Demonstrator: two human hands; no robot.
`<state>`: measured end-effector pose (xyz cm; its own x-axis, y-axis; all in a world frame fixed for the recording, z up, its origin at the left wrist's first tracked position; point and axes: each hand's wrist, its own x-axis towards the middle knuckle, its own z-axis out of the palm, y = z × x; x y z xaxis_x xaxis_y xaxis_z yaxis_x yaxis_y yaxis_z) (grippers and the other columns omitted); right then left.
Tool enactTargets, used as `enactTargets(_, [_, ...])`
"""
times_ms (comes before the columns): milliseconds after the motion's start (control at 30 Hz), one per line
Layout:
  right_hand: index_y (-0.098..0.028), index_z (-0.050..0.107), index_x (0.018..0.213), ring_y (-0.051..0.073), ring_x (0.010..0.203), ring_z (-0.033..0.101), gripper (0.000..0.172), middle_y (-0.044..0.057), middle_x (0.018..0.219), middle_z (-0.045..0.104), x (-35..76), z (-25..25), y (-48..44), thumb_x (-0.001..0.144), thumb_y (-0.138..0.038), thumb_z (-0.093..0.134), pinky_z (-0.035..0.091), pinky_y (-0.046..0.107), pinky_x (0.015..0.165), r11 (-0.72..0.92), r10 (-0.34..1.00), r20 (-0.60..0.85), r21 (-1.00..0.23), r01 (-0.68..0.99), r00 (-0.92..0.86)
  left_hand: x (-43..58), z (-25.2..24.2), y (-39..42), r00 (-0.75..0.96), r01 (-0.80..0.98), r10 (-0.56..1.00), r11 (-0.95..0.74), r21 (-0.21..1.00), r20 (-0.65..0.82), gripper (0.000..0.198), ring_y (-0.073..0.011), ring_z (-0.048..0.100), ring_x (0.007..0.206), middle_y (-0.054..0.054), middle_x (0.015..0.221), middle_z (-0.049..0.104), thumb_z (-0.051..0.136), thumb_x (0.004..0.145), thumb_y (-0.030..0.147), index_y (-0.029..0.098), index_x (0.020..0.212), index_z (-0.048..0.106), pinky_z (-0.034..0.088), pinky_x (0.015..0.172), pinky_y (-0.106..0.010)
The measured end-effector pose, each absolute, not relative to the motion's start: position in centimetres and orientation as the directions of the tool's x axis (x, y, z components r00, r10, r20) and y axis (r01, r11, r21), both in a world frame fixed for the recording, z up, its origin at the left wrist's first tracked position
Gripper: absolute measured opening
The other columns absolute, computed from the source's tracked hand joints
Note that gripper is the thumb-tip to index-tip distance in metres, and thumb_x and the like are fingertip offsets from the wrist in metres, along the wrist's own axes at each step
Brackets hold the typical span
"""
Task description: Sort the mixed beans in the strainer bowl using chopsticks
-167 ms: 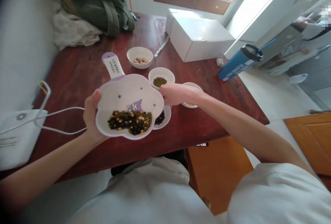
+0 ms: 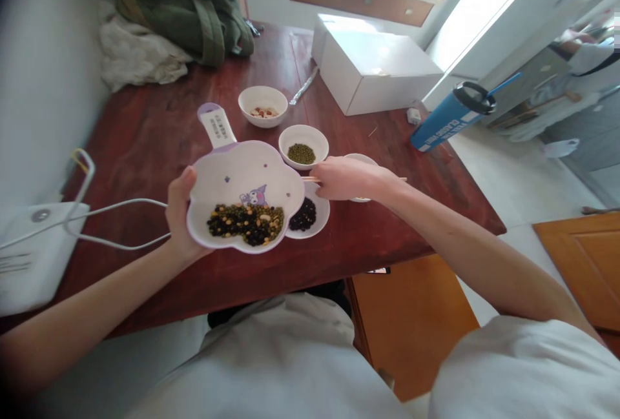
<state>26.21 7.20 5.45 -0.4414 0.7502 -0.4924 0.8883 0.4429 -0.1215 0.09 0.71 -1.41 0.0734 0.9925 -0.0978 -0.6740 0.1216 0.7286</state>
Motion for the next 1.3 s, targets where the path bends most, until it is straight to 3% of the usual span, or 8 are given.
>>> enactTargets(133, [-0.016,0.081,0.12,0.024,0.057,0.075,0.041,0.004,0.066,0.077,27.3,5.6,5.7,0.122,-0.043,0.05,0.05,0.038,0.074,0.38,0.708,-0.597,-0.128,0.916,-0.377,0.1,-2.5,1.0,0.086,-0.651,0.988,0.151,0.743,-0.125,0.052,-0.05,0.07,0.16,-0.011,0.131,0.095,0.096,0.086,0.069,0.023,0.111,0.093,0.057,0.134,-0.061])
enactTargets(233, [-0.018,0.078,0.129,0.03,0.091,0.087,0.046,0.012,0.094,0.089,28.2,4.7,4.1,0.124,-0.055,0.051,0.051,0.039,0.086,0.386,0.795,-0.45,-0.143,0.911,-0.407,0.1,-2.9,1.1,0.108,-0.64,0.985,0.171,0.749,-0.133,0.053,-0.048,0.071,0.16,-0.011,0.134,0.095,0.091,0.092,0.07,0.024,0.119,0.093,0.059,0.133,-0.06])
enactTargets(367, [-0.018,0.08,0.13,0.04,0.129,0.086,0.05,0.021,0.133,0.091,28.8,3.6,2.2,0.126,-0.055,0.045,0.051,0.041,0.092,0.325,0.886,-0.32,-0.084,0.942,-0.335,0.2,-3.0,1.2,0.11,-0.666,0.983,0.185,0.723,-0.15,0.052,-0.0479,0.077,0.153,-0.011,0.134,0.095,0.094,0.093,0.063,0.021,0.123,0.092,0.063,0.131,-0.058])
enactTargets(567, [-0.019,0.078,0.142,0.04,0.118,0.087,0.049,0.021,0.127,0.092,28.6,3.3,2.0,0.126,-0.053,0.047,0.047,0.041,0.085,0.372,0.886,-0.299,0.003,0.928,-0.354,0.5,-3.3,1.2,0.089,-0.67,0.963,0.246,0.7,-0.254,0.044,-0.0466,0.077,0.152,-0.011,0.133,0.095,0.081,0.105,0.058,0.022,0.13,0.09,0.067,0.125,-0.057])
enactTargets(733, [-0.021,0.079,0.116,0.036,0.109,0.085,0.036,0.018,0.113,0.091,28.1,3.5,2.7,0.124,-0.042,0.05,0.044,0.04,0.085,0.41,0.859,-0.334,-0.004,0.912,-0.388,0.3,-4.0,1.2,0.067,-0.668,0.969,0.219,0.711,-0.236,0.036,-0.0465,0.077,0.152,-0.011,0.129,0.095,0.088,0.096,0.048,0.021,0.12,0.091,0.068,0.125,-0.057])
enactTargets(1033, [-0.025,0.061,0.096,0.023,0.06,0.077,0.022,0.0,0.061,0.073,27.3,3.1,2.4,0.117,-0.034,0.062,0.048,0.033,0.069,0.114,0.79,-0.502,-0.446,0.888,-0.353,0.3,-4.1,1.3,-0.004,-0.7,0.976,0.153,0.697,-0.218,0.036,-0.0448,0.078,0.151,-0.005,0.128,0.096,0.082,0.097,0.048,0.026,0.125,0.091,0.071,0.121,-0.054])
enactTargets(1133, [-0.027,0.056,0.092,0.02,0.055,0.076,0.03,-0.002,0.065,0.076,27.6,2.6,2.6,0.117,-0.041,0.063,0.049,0.031,0.064,0.067,0.718,-0.509,-0.629,0.775,-0.475,0.3,-3.8,1.1,-0.021,-0.7,0.974,0.146,0.699,-0.225,0.032,-0.0456,0.075,0.155,-0.001,0.129,0.096,0.079,0.101,0.048,0.027,0.12,0.092,0.067,0.125,-0.055])
enactTargets(1300, [-0.024,0.06,0.101,0.012,0.048,0.071,0.045,0.001,0.098,0.087,27.7,1.5,3.7,0.116,-0.067,0.064,0.049,0.027,0.057,-0.074,0.51,-0.518,-0.822,0.565,-0.687,0.1,-3.8,1.0,-0.024,-0.693,0.975,0.142,0.707,-0.219,0.028,-0.0441,0.071,0.159,0.0,0.128,0.097,0.075,0.106,0.045,0.024,0.114,0.092,0.063,0.129,-0.053])
